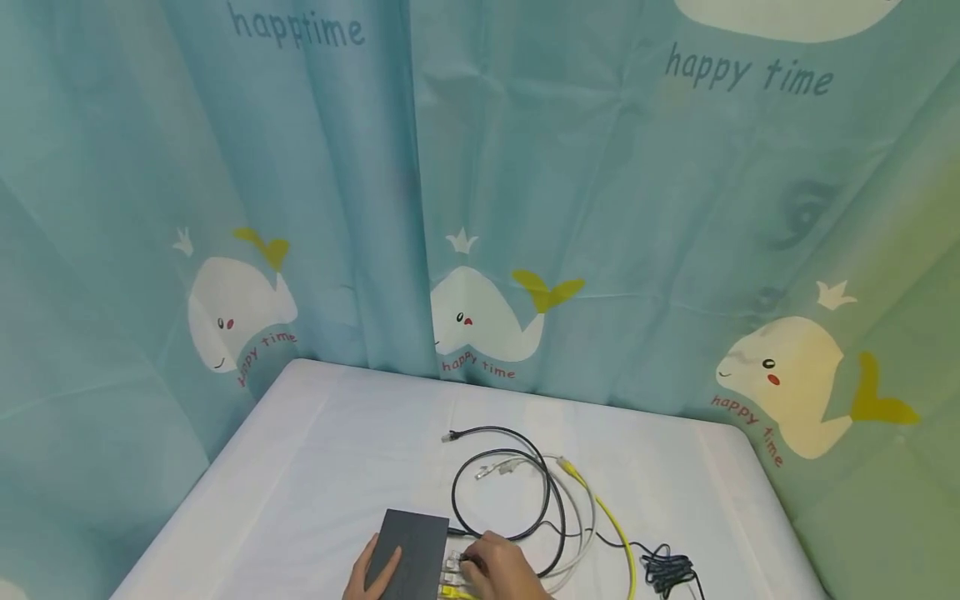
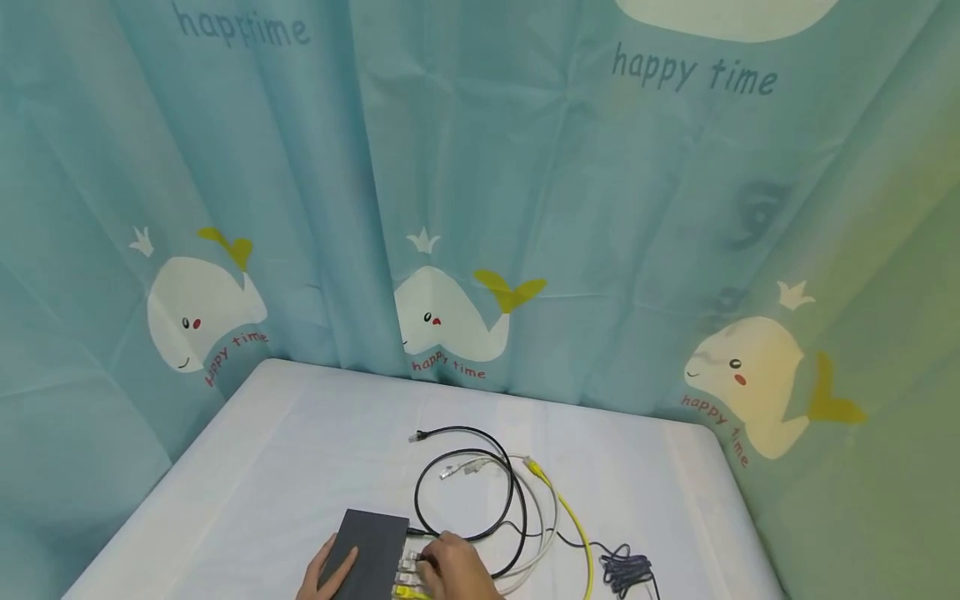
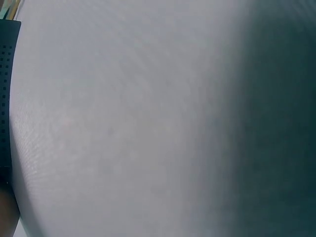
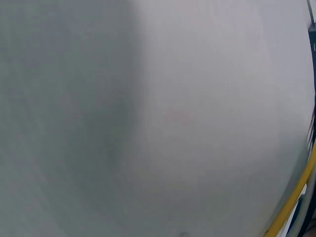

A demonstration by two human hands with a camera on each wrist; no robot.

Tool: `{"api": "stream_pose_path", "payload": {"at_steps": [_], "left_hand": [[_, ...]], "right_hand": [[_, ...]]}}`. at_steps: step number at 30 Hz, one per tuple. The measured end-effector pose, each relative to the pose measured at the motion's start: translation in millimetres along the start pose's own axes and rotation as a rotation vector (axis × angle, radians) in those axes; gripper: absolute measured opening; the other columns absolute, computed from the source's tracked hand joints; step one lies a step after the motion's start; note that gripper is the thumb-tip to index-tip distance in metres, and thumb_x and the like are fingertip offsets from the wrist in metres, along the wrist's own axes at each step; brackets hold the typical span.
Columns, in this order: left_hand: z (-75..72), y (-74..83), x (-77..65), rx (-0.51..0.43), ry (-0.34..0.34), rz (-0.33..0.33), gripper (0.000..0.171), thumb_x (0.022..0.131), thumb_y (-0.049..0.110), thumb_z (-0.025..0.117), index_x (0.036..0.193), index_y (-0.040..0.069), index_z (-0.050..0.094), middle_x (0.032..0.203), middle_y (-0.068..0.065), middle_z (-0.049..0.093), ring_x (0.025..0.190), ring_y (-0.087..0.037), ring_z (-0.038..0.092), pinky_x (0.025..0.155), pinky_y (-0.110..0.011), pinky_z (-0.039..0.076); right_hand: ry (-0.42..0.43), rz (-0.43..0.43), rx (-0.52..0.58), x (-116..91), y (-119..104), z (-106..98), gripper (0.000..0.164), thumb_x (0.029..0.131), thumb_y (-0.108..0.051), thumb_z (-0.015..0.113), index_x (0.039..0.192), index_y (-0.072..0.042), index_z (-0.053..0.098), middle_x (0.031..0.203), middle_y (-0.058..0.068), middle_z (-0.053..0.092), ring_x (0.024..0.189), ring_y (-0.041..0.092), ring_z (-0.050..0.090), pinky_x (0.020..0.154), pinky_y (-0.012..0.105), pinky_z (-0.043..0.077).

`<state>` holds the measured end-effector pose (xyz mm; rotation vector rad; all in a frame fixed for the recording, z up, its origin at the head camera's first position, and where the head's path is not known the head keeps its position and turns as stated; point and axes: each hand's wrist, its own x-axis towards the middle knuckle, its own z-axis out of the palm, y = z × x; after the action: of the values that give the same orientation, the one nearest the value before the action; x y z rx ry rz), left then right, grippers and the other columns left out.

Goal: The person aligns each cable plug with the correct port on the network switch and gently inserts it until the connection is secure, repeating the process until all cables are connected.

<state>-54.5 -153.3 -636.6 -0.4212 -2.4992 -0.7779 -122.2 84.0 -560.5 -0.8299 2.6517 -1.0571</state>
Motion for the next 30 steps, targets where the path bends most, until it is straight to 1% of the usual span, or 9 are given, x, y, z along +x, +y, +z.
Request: {"api": "stream_pose_path", "payload": {"at_steps": [4, 9, 11, 16, 21, 23, 25, 27, 30], "left_hand": [[-0.7, 1.1, -1.2, 0.021, 0.009, -0.018, 0.128, 0.049, 0.034, 0.088, 0.144, 0.053, 0.003, 0.150, 0.018, -0.005, 0.130, 0.012, -0.008, 0.061, -0.048, 0.053], [-0.6, 0.4, -1.6, 0.040, 0.012, -0.021, 0.131, 0.047, 0.035, 0.088, 0.145, 0.052, 0.002, 0.151, 0.015, -0.004, 0.130, 0.012, -0.010, 0.061, -0.047, 0.054], [-0.3, 0.1, -1.1, 0.032, 0.007, -0.011, 0.129, 0.049, 0.036, 0.087, 0.145, 0.052, 0.002, 0.151, 0.015, -0.005, 0.130, 0.011, -0.009, 0.061, -0.046, 0.054], [0.4, -0.2, 0.0, -0.006, -0.002, 0.018, 0.125, 0.054, 0.037, 0.086, 0.146, 0.049, 0.002, 0.151, 0.015, -0.008, 0.131, 0.009, -0.010, 0.060, -0.049, 0.053], [1.9, 0.6, -0.3, 0.008, 0.007, 0.011, 0.128, 0.051, 0.036, 0.087, 0.145, 0.050, 0.002, 0.151, 0.014, -0.007, 0.130, 0.009, -0.011, 0.060, -0.049, 0.053], [3.0, 1.7, -1.0, 0.021, 0.006, -0.004, 0.129, 0.051, 0.036, 0.087, 0.144, 0.051, 0.001, 0.151, 0.013, -0.004, 0.129, 0.010, -0.011, 0.060, -0.047, 0.054], [3.4, 2.6, -1.0, 0.016, 0.001, -0.022, 0.129, 0.050, 0.035, 0.088, 0.143, 0.054, 0.000, 0.150, 0.014, -0.003, 0.128, 0.011, -0.012, 0.059, -0.048, 0.054], [3.3, 3.4, -0.3, 0.009, -0.006, -0.041, 0.127, 0.051, 0.036, 0.087, 0.142, 0.056, 0.000, 0.149, 0.016, -0.003, 0.127, 0.013, -0.012, 0.059, -0.050, 0.053], [2.6, 2.9, 1.3, -0.025, -0.008, -0.037, 0.124, 0.053, 0.037, 0.087, 0.142, 0.056, 0.003, 0.149, 0.019, -0.006, 0.127, 0.013, -0.012, 0.059, -0.055, 0.051]], "right_hand": [[-0.018, -0.072, -0.015, 4, 4, -2, 0.010, 0.090, -0.020, 0.065, 0.087, -0.012, 0.071, 0.076, -0.016, 0.053, 0.068, -0.004, 0.048, 0.057, 0.016, 0.045], [0.004, -0.143, -0.042, 9, 8, 0, 0.010, 0.090, -0.017, 0.065, 0.088, -0.010, 0.072, 0.079, -0.014, 0.056, 0.071, -0.003, 0.051, 0.060, 0.014, 0.045], [-0.003, -0.129, -0.043, 11, 8, 1, 0.009, 0.089, -0.017, 0.066, 0.089, -0.010, 0.072, 0.079, -0.014, 0.057, 0.073, -0.003, 0.052, 0.061, 0.015, 0.046], [-0.034, -0.091, -0.052, 16, 10, 2, 0.008, 0.087, -0.017, 0.069, 0.089, -0.011, 0.072, 0.079, -0.014, 0.059, 0.073, -0.003, 0.054, 0.063, 0.017, 0.048], [-0.020, -0.132, -0.081, 17, 15, 1, 0.008, 0.086, -0.018, 0.070, 0.089, -0.011, 0.073, 0.078, -0.015, 0.059, 0.073, -0.003, 0.053, 0.063, 0.016, 0.047], [-0.022, -0.149, -0.062, 17, 16, 1, 0.009, 0.087, -0.018, 0.069, 0.089, -0.010, 0.074, 0.078, -0.014, 0.060, 0.073, -0.003, 0.054, 0.063, 0.015, 0.047], [-0.029, -0.155, -0.028, 18, 18, 1, 0.010, 0.088, -0.019, 0.069, 0.089, -0.010, 0.074, 0.078, -0.014, 0.061, 0.073, -0.003, 0.054, 0.063, 0.015, 0.047], [-0.034, -0.146, 0.020, 18, 19, 1, 0.012, 0.087, -0.019, 0.068, 0.089, -0.009, 0.074, 0.079, -0.013, 0.062, 0.074, -0.003, 0.054, 0.063, 0.016, 0.047], [-0.025, -0.110, 0.109, 18, 20, 2, 0.013, 0.086, -0.020, 0.069, 0.088, -0.008, 0.074, 0.079, -0.013, 0.063, 0.073, -0.002, 0.053, 0.062, 0.017, 0.047]]}}
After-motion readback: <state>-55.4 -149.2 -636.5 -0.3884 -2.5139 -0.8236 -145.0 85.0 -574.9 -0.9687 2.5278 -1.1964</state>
